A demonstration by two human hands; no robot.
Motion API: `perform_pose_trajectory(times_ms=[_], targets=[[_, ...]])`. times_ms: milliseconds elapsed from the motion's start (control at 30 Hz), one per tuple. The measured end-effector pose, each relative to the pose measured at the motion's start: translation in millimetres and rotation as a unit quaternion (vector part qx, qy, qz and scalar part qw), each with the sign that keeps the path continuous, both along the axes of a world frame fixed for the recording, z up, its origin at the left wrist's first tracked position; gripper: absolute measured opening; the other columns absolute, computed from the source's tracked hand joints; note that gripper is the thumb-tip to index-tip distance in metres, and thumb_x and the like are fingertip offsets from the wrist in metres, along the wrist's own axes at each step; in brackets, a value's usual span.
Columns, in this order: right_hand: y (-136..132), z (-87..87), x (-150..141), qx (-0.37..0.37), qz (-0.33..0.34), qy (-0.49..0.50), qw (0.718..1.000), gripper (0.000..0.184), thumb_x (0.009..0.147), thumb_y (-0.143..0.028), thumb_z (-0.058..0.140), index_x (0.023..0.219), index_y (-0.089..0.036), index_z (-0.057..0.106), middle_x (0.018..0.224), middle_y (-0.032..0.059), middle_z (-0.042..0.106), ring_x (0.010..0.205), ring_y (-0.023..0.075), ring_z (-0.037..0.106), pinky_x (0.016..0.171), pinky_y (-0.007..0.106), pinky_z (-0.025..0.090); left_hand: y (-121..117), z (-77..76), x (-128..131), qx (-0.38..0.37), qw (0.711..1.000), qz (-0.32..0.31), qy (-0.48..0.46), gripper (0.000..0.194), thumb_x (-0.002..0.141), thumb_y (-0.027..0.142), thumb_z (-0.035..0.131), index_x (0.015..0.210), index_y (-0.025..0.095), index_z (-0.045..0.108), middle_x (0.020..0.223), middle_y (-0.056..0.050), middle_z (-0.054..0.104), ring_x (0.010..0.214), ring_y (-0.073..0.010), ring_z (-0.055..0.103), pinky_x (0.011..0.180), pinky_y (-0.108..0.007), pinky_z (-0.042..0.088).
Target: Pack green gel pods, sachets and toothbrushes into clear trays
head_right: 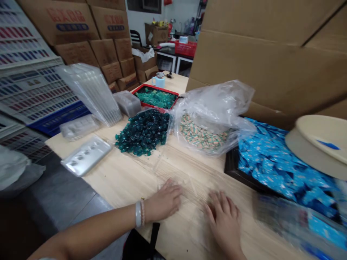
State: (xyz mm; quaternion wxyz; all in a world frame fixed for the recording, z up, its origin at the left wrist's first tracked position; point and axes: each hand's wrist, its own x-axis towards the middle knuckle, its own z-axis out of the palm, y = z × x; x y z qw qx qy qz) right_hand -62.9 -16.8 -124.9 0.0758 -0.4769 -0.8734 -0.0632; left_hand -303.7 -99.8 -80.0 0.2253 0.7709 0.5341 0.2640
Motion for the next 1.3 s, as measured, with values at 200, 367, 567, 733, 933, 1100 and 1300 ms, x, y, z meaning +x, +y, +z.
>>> perform_pose_trajectory(times_ms=[200, 367, 567, 733, 933, 1100, 1300], targets=[[31.0, 23.3, -26.5, 0.022, 0.053, 0.121, 0.991, 0.060, 0.081, -0.051, 0.028, 0.117, -0.007, 0.046, 0.111, 0.0210, 0.049, 0.100, 0.0344, 0.048, 0.082, 0.049, 0.039, -54.8, 35.1, -177.8, -0.019, 0.923, 0.358, 0.140, 0.025, 0.074, 0.038, 0.053, 0.092, 0.021, 0.058, 0.124, -0.009, 0.042, 0.121, -0.0285, 0.029, 0.101, -0.052, 0.015], [7.4, 50.8, -169.4, -0.147, 0.293, 0.221, 0.919, 0.036, 0.083, -0.035, 0.040, 0.112, -0.015, 0.047, 0.102, 0.0119, 0.056, 0.096, 0.0222, 0.051, 0.082, 0.037, 0.043, -119.1, 29.8, -286.0, -0.219, 0.827, 0.475, 0.205, 0.033, 0.061, 0.050, 0.061, 0.079, 0.022, 0.061, 0.133, -0.005, 0.030, 0.123, -0.0351, 0.019, 0.094, -0.057, 0.018], [-60.2, 55.3, -320.3, -0.273, 0.493, 0.182, 0.806, 0.030, 0.084, -0.029, 0.042, 0.108, -0.015, 0.053, 0.099, 0.0093, 0.058, 0.094, 0.0187, 0.051, 0.083, 0.034, 0.042, -126.8, 13.4, -286.0, -0.198, 0.847, 0.457, 0.184, 0.030, 0.067, 0.052, 0.055, 0.078, 0.025, 0.062, 0.134, -0.002, 0.029, 0.121, -0.0289, 0.023, 0.093, -0.049, 0.025], [-79.0, 42.3, -357.2, -0.280, 0.505, 0.136, 0.805, 0.030, 0.083, -0.028, 0.044, 0.108, -0.015, 0.054, 0.099, 0.0087, 0.056, 0.093, 0.0184, 0.050, 0.083, 0.032, 0.041, -133.1, 12.5, -291.6, -0.174, 0.851, 0.457, 0.192, 0.026, 0.068, 0.049, 0.056, 0.077, 0.026, 0.062, 0.133, 0.000, 0.031, 0.120, -0.0277, 0.025, 0.093, -0.048, 0.026], [-92.1, 37.3, -379.6, -0.212, 0.479, 0.114, 0.844, 0.038, 0.079, -0.024, 0.047, 0.116, -0.017, 0.048, 0.119, 0.0089, 0.046, 0.102, 0.0228, 0.043, 0.086, 0.036, 0.039, -124.8, 9.0, -270.1, -0.144, 0.846, 0.446, 0.254, 0.018, 0.073, 0.032, 0.051, 0.081, 0.019, 0.061, 0.137, -0.007, 0.027, 0.127, -0.0341, 0.014, 0.096, -0.058, 0.015], [-100.5, 36.7, -379.0, -0.175, 0.436, 0.143, 0.871, 0.044, 0.077, -0.021, 0.047, 0.121, -0.016, 0.043, 0.122, 0.0115, 0.043, 0.106, 0.0256, 0.039, 0.088, 0.040, 0.036, -113.2, 16.1, -253.7, -0.147, 0.848, 0.461, 0.214, 0.015, 0.074, 0.022, 0.045, 0.075, 0.012, 0.057, 0.136, -0.016, 0.025, 0.126, -0.0334, 0.018, 0.095, -0.055, 0.023], [-93.9, 59.5, -365.3, -0.035, 0.448, 0.286, 0.846, 0.049, 0.076, -0.022, 0.046, 0.124, -0.017, 0.038, 0.129, 0.0138, 0.036, 0.111, 0.0261, 0.038, 0.085, 0.043, 0.039, -116.3, 76.2, -227.7, 0.039, 0.883, 0.446, 0.142, 0.014, 0.076, 0.021, 0.040, 0.075, 0.015, 0.052, 0.127, -0.014, 0.040, 0.120, -0.0226, 0.035, 0.099, -0.043, 0.029]])
